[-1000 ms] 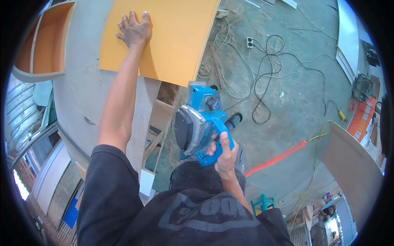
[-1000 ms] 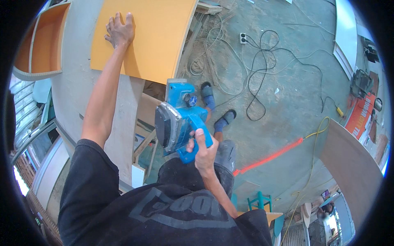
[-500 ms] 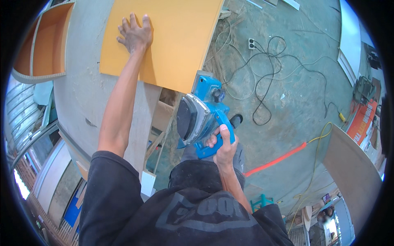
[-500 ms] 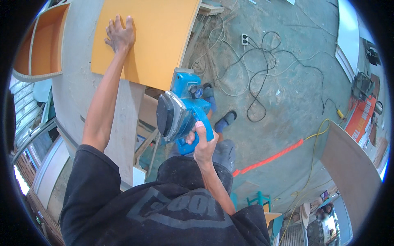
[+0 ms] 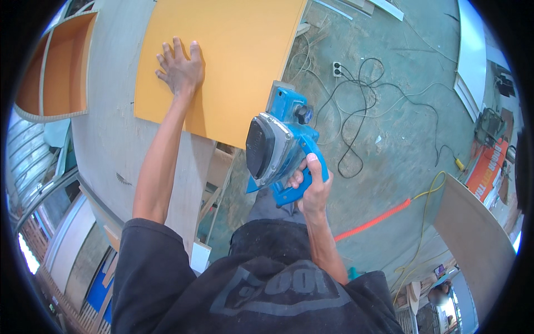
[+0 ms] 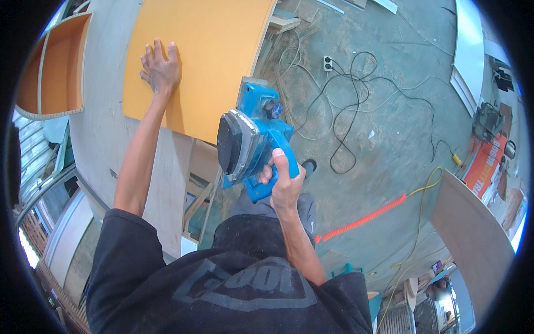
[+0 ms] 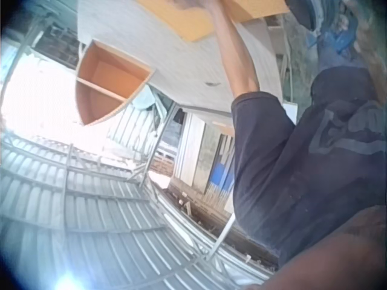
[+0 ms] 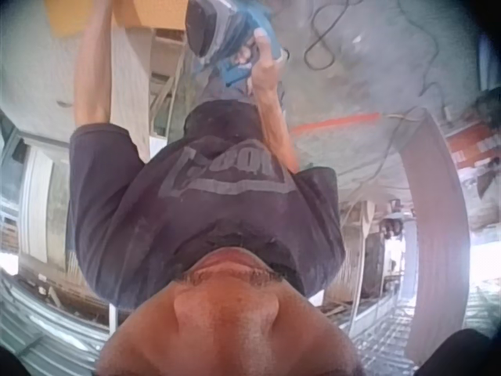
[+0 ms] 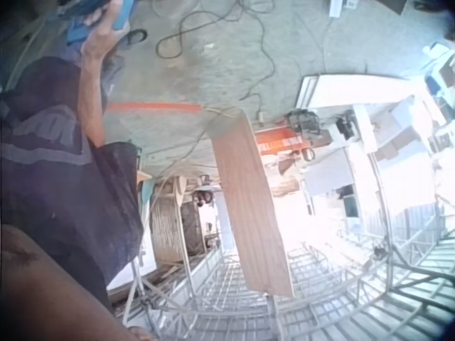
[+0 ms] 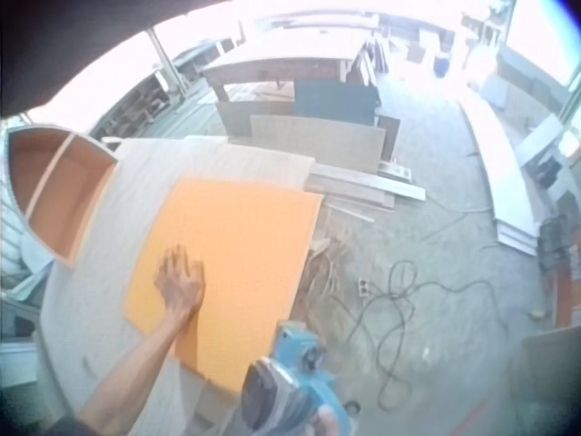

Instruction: The person sands the edges of a yellow wooden board using a hand-held power sander and then drills a screw into it.

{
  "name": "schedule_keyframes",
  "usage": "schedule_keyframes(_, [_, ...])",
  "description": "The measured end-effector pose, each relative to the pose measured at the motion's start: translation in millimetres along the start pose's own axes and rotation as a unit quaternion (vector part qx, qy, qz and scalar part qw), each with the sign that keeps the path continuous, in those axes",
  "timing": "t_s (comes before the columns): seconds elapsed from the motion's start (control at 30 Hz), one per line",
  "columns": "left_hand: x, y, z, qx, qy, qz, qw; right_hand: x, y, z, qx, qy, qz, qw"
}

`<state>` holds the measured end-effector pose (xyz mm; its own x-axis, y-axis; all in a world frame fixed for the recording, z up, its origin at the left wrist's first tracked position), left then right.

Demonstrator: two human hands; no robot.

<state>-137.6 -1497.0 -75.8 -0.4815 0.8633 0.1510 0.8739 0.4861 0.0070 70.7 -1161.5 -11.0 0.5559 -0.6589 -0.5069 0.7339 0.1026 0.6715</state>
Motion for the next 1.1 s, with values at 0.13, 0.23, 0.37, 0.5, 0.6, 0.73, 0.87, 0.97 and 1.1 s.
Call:
schedule_keyframes(0.13, [3,1,-3,-0.008,-0.013,0.0,1.0,-19,-17,9,0.006,0.016,-0.005,1.0])
schedule_keyframes(0.23, [3,-1,-1,-0.005,-0.018,-0.002,1.0,-29,-30,13,0.011,0.014,-0.011,1.0])
schedule_keyframes(0.37, [6,-3,0,0.0,-0.016,0.003,1.0,-43,-47,16,0.012,0.009,-0.009,1.0])
schedule_keyframes(0.5, [6,-2,-1,-0.005,-0.017,0.003,1.0,-61,-64,24,0.009,0.008,-0.005,1.0])
schedule_keyframes(0.6, [4,-2,-2,-0.007,-0.024,-0.003,1.0,-77,-81,32,0.002,0.014,-0.007,1.0])
schedule_keyframes(0.73, [11,-7,-4,-0.012,-0.023,0.004,1.0,-103,-110,39,-0.007,0.013,-0.012,1.0])
schedule_keyframes(0.87, [12,-6,-6,-0.015,-0.019,0.002,1.0,-130,-135,53,-0.007,0.028,-0.013,1.0])
schedule_keyframes(0.97, [9,-4,-7,-0.022,-0.022,0.004,1.0,-144,-149,62,-0.004,0.032,-0.016,0.999])
schedule_keyframes(1.1, [15,-5,-10,-0.032,-0.015,0.011,0.999,-173,-176,72,-0.003,0.035,-0.022,0.999])
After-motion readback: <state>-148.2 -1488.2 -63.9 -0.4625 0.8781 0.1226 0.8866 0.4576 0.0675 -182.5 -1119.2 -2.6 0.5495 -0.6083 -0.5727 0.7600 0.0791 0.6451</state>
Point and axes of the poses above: each hand's wrist, its own y-axis away from the middle knuckle, its own z-axis out of the palm, x = y × z, the point moved 1 cm from there along -y, towards the middle knuckle, and after that the axes turned 7 degrees about -x, right-handed, at the moved point
